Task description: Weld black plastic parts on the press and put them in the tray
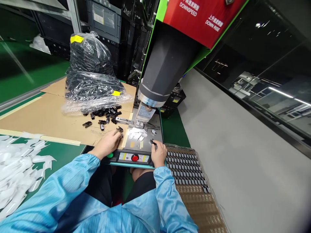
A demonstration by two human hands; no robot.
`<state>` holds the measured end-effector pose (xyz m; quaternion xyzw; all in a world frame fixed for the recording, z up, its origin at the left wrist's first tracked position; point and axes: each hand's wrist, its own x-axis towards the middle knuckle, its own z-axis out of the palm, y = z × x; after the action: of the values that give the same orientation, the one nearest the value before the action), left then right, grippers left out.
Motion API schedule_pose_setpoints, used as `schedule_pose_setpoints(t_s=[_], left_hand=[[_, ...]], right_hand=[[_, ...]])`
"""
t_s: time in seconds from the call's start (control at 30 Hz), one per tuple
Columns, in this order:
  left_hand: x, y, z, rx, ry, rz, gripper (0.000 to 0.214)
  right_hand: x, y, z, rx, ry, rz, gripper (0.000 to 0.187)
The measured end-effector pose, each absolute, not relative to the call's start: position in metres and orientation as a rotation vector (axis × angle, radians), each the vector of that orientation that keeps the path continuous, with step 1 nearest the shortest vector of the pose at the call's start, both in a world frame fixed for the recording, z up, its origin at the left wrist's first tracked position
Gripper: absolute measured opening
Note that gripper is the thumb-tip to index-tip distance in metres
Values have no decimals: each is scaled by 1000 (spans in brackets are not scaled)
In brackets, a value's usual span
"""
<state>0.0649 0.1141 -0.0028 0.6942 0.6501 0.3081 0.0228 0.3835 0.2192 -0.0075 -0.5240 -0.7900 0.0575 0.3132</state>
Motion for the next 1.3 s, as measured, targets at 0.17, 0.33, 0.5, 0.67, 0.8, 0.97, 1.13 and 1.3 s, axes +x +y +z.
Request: schedule_pose_setpoints(t_s=[0.17,0.33,0.5,0.67,0.8,0.97,1.13,1.3], left_hand=[[72,110,-2,2264,1966,988,15],[74,111,-9,2140,2044,1041,24],[73,104,-7,2206,1966,1008,23],[72,104,-2,2138,1939,1062,29],[74,139,13,2087,1967,1176,32],[89,207,32,2078,2157,1045,34],[108,233,33,2175,2228,814,36],[111,227,36,2261,2216,703,39]], right_hand=[[362,236,4,-1267,-2068,234,31],[313,261,22,-1246,-2126,210,33],[277,277,29,-1348,-2236,88,31],[270,276,30,-1355,-2384,-89,35],[272,270,36,-1353,-2464,-143,43],[274,267,42,-1366,-2507,-137,51],[276,268,40,-1350,-2503,-78,55],[273,271,37,-1332,-2476,17,53]])
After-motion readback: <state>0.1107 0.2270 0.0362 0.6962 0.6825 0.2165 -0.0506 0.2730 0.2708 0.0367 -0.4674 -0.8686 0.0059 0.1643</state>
